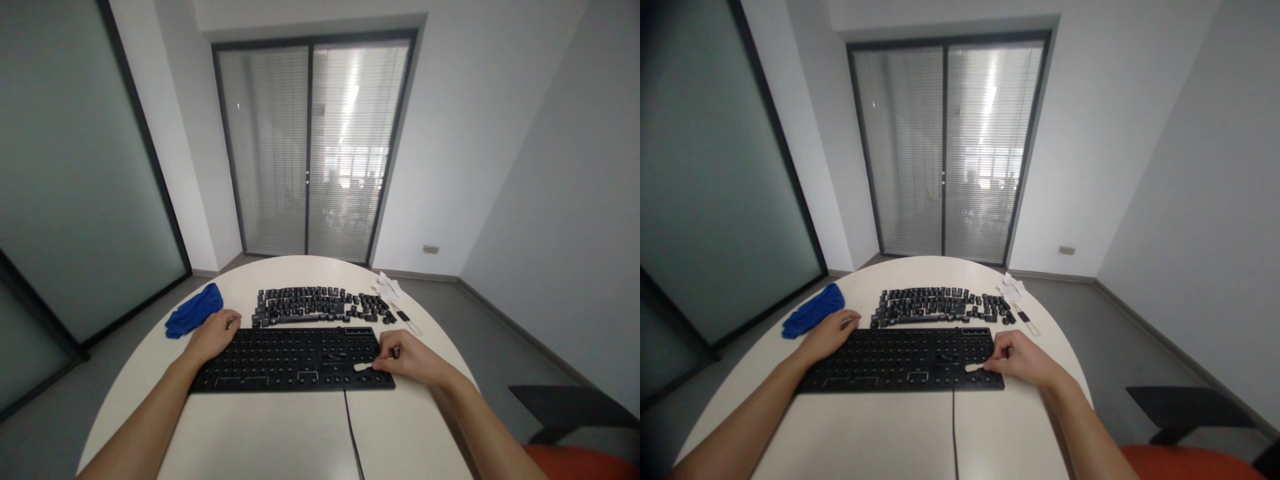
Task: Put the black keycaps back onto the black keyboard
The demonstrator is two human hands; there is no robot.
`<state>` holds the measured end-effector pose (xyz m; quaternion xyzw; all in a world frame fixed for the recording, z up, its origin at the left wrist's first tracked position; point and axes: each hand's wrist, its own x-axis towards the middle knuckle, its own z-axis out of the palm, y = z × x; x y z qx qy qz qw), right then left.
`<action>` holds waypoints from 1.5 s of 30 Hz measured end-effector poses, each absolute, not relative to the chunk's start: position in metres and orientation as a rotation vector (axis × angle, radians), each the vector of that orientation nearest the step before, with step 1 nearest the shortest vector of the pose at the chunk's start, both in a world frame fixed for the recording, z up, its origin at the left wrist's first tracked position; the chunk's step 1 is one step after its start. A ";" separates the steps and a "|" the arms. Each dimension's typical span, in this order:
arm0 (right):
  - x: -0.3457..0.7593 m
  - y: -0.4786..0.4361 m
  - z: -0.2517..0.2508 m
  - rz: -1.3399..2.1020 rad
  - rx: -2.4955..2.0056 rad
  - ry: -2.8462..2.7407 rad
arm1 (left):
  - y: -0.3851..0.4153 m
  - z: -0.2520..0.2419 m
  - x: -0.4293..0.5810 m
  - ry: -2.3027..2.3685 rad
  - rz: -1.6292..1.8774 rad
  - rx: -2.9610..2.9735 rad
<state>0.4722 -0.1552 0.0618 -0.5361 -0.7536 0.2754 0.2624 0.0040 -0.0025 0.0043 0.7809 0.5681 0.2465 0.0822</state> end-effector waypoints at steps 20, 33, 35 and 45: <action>0.484 -0.148 0.057 0.560 -1.573 -1.950 | -0.006 0.007 0.008 1.707 0.733 2.344; 0.485 -0.147 0.058 0.508 -1.497 -2.000 | -0.006 0.007 0.008 1.720 0.724 2.369; 0.484 -0.148 0.059 0.517 -1.500 -1.999 | -0.005 0.006 0.007 1.722 0.724 2.371; 0.485 -0.149 0.059 0.518 -1.486 -2.024 | -0.002 0.001 0.005 1.720 0.714 2.375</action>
